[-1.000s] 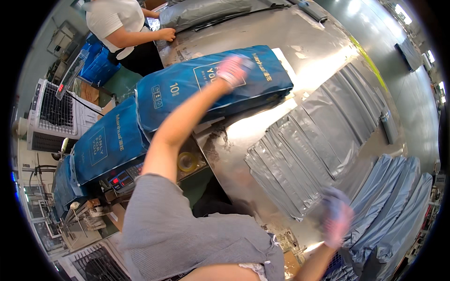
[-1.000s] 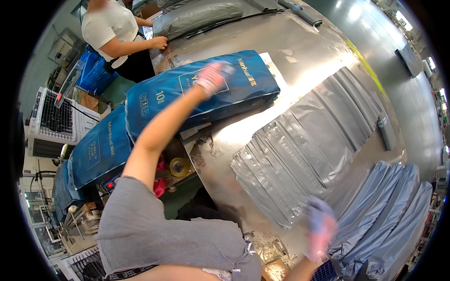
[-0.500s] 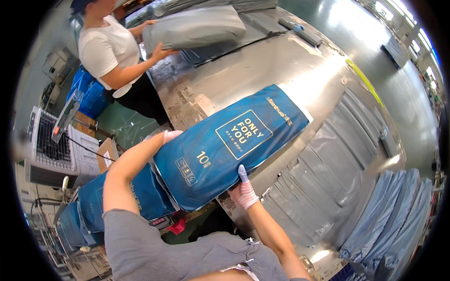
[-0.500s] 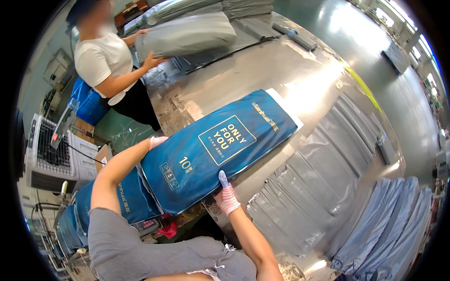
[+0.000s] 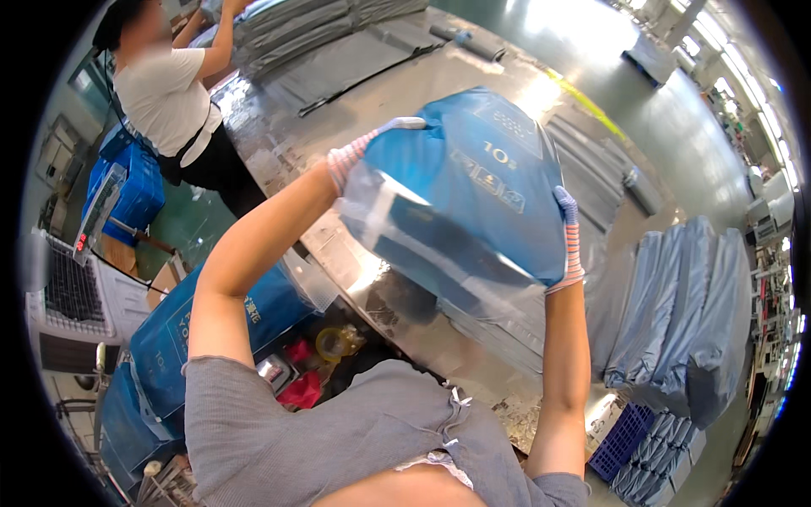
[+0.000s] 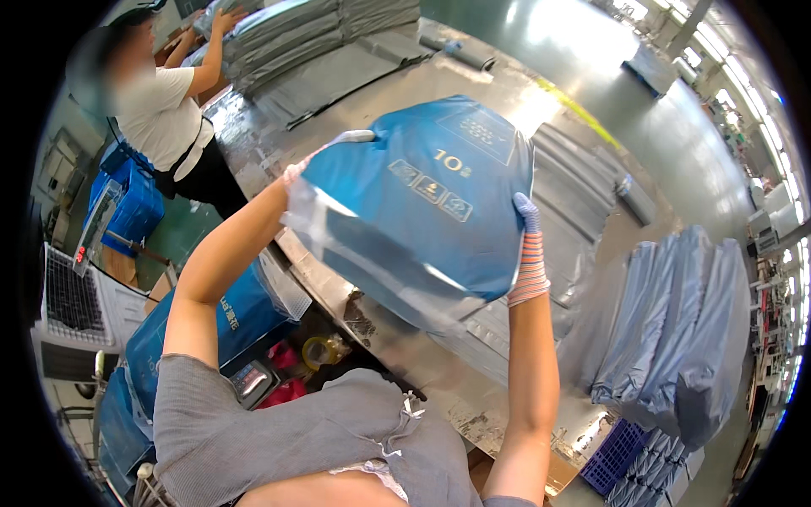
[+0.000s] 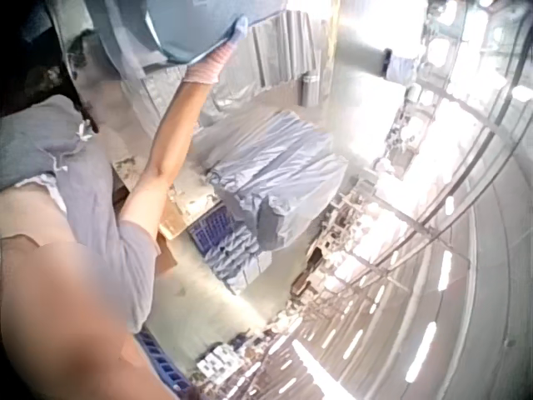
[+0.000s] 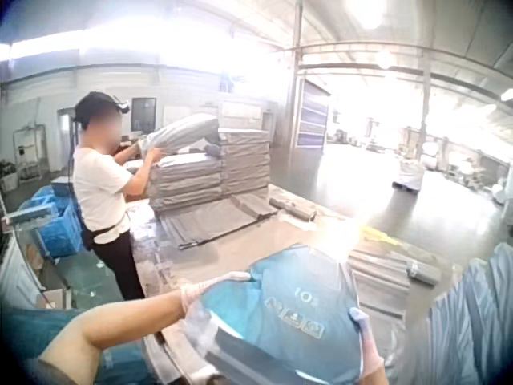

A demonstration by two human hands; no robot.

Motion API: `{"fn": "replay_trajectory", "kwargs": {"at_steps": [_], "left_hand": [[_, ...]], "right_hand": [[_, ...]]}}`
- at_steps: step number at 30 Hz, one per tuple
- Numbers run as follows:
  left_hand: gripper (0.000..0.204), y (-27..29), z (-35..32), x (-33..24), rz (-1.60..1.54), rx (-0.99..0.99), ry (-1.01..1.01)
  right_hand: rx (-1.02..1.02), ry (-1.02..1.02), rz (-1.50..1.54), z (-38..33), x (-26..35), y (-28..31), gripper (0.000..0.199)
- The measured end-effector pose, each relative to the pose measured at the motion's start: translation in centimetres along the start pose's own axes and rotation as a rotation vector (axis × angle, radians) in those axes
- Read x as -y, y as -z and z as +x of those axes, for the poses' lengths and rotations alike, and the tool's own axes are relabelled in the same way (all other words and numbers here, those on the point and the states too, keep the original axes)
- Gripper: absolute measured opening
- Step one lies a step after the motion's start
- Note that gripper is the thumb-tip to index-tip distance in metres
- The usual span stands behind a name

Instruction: The person places folded gray items into blue poly mailers labeled 'ONLY FOR YOU', seals them, and stacks the finished packages on a metal table. The person also places some sealed packages into a cardboard box.

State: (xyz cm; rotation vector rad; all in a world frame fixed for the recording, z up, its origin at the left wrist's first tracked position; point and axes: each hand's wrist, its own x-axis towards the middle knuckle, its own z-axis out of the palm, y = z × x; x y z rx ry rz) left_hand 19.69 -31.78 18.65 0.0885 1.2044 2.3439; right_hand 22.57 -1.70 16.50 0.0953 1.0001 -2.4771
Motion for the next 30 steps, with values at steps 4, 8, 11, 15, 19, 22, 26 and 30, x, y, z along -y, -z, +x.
{"fn": "replay_trajectory", "kwargs": {"at_steps": [4, 8, 11, 15, 19, 22, 26, 30], "left_hand": [[0.034, -7.1, 1.3, 0.6, -0.01, 0.093, 0.132], [0.026, -10.9, 1.7, 2.6, -0.083, 0.211, 0.258], [0.029, -14.2, 2.2, 5.4, -0.023, 0.208, 0.294], [0.033, -15.5, 3.1, 8.9, 0.027, 0.224, 0.358], [0.033, -16.5, 3.1, 11.9, -0.101, 0.233, 0.496], [0.041, -18.1, 1.8, 12.8, 0.06, 0.149, 0.455], [0.047, -18.2, 0.5, 14.4, 0.052, 0.064, 0.425], [0.055, -17.1, -3.9, 19.0, 0.161, -0.008, 0.321]], "right_hand": [[-0.071, 0.185, -0.094, -4.7, 4.3, 1.4, 0.051], [0.023, 0.477, -0.356, -9.0, 5.7, 5.1, 0.046], [0.02, 0.758, -0.602, -11.1, 6.6, 12.1, 0.04], [0.265, 0.581, -0.446, -12.9, 6.9, 17.1, 0.031], [0.216, 0.395, -0.187, -14.1, 5.6, 19.6, 0.029], [0.27, 0.291, 0.019, -15.7, 5.8, 20.0, 0.031], [0.052, 0.422, -0.384, -18.4, 4.0, 16.0, 0.041], [-0.107, 0.024, 0.031, -21.1, 0.7, 15.4, 0.052]]}}
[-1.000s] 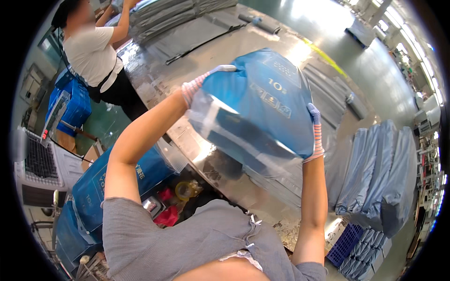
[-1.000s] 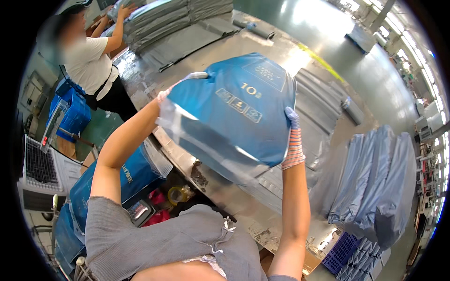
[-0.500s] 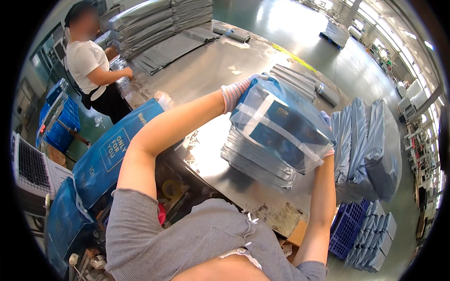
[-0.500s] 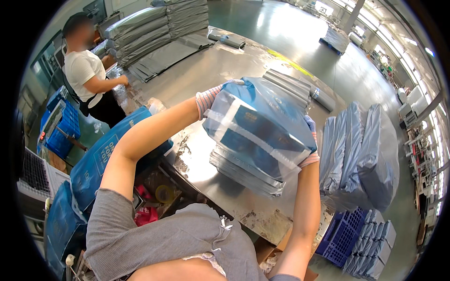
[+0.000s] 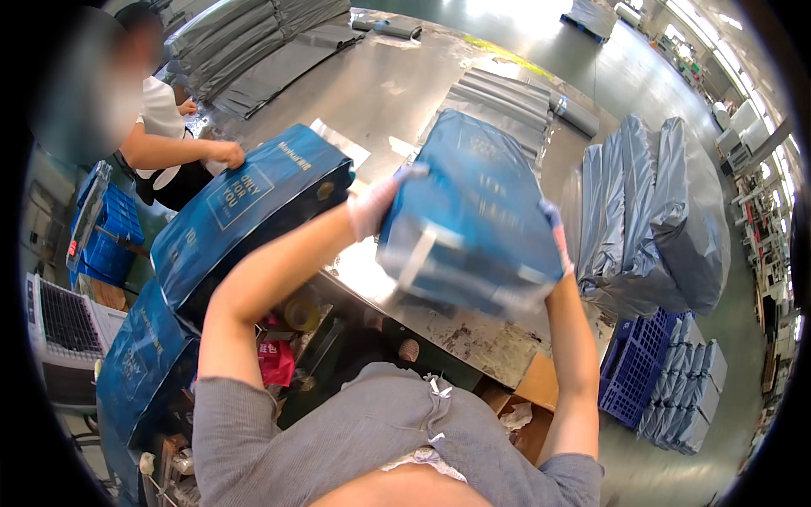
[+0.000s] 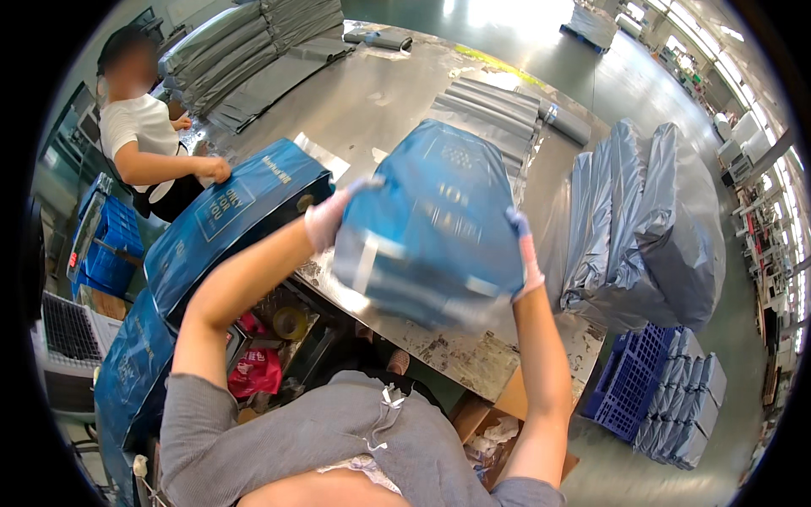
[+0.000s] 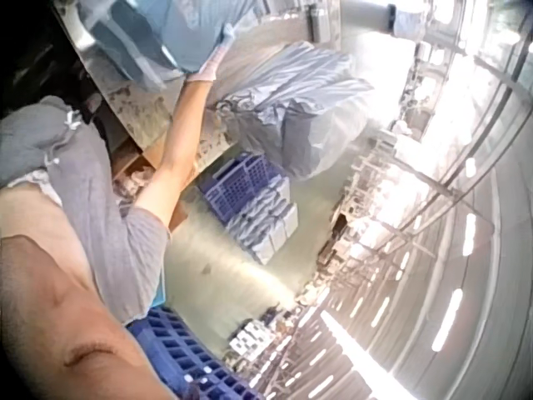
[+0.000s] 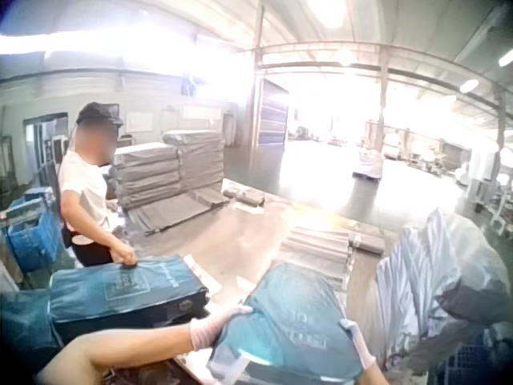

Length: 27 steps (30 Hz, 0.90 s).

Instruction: The person places folded gray items into blue poly mailers labeled 'ONLY FOR YOU', seals them, and stacks the finished packages on a metal table. The person also places some sealed packages into a cardboard box.

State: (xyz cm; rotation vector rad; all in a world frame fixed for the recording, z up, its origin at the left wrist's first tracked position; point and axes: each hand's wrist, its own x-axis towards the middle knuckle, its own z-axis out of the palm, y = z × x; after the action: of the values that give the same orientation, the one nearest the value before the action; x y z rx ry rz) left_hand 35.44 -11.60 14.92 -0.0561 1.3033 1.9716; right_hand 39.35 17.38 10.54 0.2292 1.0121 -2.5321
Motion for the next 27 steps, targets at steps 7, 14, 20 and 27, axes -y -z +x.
{"fn": "replay_trajectory", "kwargs": {"at_steps": [7, 14, 20, 27], "left_hand": [[0.084, 8.4, -2.4, 13.2, 0.065, -0.019, 0.349], [0.058, 12.3, 5.7, 10.5, 0.332, -0.437, -0.323], [0.043, 13.0, 12.3, 11.5, 0.02, -0.433, -0.362], [0.036, 13.5, 21.1, 5.7, 1.304, -0.521, -0.435]], "right_hand": [[-0.121, -0.2, -0.535, -2.8, -10.3, 10.0, 0.063], [-0.343, 0.131, -1.321, 9.5, 0.4, 14.4, 0.016], [-0.411, 0.078, -2.406, 21.4, 4.4, 12.6, 0.023], [-0.69, 0.386, -1.482, 26.1, 6.0, 26.6, 0.032]]}}
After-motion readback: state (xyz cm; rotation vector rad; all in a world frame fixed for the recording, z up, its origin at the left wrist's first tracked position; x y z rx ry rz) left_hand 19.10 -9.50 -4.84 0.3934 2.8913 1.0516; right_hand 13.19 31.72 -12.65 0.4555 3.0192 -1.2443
